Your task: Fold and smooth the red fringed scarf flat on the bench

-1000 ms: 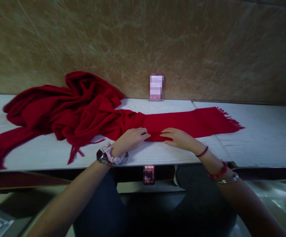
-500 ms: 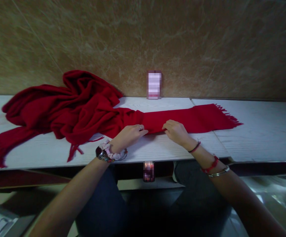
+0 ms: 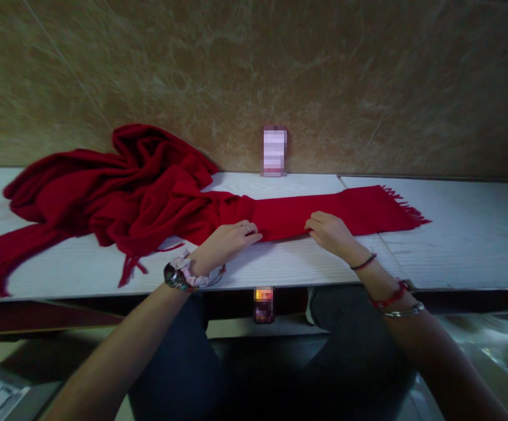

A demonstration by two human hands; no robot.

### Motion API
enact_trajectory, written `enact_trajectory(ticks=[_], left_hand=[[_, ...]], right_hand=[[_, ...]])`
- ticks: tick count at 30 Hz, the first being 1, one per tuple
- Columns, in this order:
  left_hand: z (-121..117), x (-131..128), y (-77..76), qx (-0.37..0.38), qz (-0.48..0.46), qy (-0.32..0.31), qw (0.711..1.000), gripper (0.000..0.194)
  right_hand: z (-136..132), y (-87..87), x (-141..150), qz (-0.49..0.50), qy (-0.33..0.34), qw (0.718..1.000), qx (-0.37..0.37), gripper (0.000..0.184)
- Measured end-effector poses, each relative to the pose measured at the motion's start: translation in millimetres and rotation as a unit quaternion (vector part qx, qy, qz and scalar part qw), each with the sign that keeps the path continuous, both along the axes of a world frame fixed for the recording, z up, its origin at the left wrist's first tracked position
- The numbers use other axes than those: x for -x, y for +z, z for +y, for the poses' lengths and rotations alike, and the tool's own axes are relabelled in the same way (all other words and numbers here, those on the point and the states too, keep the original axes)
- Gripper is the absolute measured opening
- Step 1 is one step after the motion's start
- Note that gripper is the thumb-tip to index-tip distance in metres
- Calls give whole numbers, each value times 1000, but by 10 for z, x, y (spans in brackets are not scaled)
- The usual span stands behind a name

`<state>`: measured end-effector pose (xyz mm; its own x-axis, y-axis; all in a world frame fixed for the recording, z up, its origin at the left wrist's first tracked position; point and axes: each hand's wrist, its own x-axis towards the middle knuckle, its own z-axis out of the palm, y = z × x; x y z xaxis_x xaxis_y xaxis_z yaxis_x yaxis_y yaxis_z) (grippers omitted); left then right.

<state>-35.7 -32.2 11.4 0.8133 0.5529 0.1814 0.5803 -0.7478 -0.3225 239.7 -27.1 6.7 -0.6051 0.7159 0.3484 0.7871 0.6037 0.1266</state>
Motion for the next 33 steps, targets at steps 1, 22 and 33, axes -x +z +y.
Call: enact_trajectory(ticks=[1, 22, 33], left_hand=[[4, -2, 10, -8, -7, 3, 1000, 31], [9, -103, -17, 141, -54, -22, 988, 24], [32, -379, -122, 54, -21, 133, 989, 26]], right_hand=[[-7, 3, 11, -1, -6, 1000, -16, 19], [79, -131, 99, 59, 83, 983, 155, 33], [183, -120, 186, 14, -30, 989, 142, 40]])
